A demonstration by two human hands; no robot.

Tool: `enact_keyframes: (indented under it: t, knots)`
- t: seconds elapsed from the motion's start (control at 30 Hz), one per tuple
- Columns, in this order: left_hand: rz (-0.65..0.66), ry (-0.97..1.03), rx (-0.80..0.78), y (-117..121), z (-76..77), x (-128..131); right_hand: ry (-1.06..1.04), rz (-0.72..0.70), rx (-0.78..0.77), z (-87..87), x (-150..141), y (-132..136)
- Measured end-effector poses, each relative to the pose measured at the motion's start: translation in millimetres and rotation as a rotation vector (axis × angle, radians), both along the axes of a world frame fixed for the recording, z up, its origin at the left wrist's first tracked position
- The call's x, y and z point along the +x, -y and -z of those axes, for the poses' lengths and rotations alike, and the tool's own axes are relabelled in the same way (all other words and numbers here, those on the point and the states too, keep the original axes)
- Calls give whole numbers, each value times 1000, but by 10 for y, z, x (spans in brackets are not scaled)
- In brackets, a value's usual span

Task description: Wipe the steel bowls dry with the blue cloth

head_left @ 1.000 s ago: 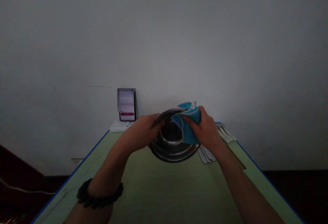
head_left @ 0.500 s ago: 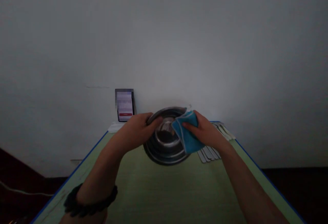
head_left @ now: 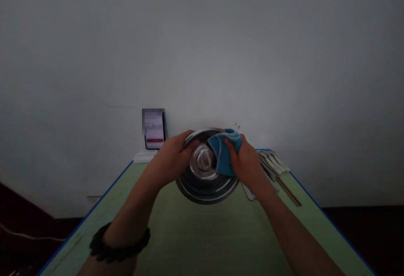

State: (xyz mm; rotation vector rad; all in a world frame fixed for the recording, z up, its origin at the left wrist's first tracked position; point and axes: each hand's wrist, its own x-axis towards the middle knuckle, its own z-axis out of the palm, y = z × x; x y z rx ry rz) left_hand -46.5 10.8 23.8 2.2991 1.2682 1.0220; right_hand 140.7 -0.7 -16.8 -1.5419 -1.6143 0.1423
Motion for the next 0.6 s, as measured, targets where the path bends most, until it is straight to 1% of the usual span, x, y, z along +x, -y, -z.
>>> enact_keyframes:
  t: [0.1,0.17,0.2,0.27,0.33,0.4,0.47,0.5,0.57,0.6]
  knots:
    - [-115,189,63,-1,-2,48,-208,-19,25,26,-27,-20]
    - [-202,331,127,-13,23,101,-345,-51,14,56,-28,-48]
    - [-222,391,144,-19,38,129,-409,-70,-5,75,-23,-66]
    - [-187,464,124,-22,59,169,-510,-108,-56,115,5,-101]
    - [-103,469,45,-8,54,168,-527,-140,-108,141,59,-123]
    - [-50,384,-60,17,26,118,-433,-171,-156,130,135,-116]
    - [-31,207,-160,42,-4,38,-261,-227,-179,74,213,-75]
    - [1,99,-202,51,-10,-2,-160,-276,-171,33,244,-43]
    - [129,-95,-257,57,0,-58,40,-381,-163,-55,276,29]
    - [200,-162,-266,54,15,-70,118,-437,-162,-92,275,62]
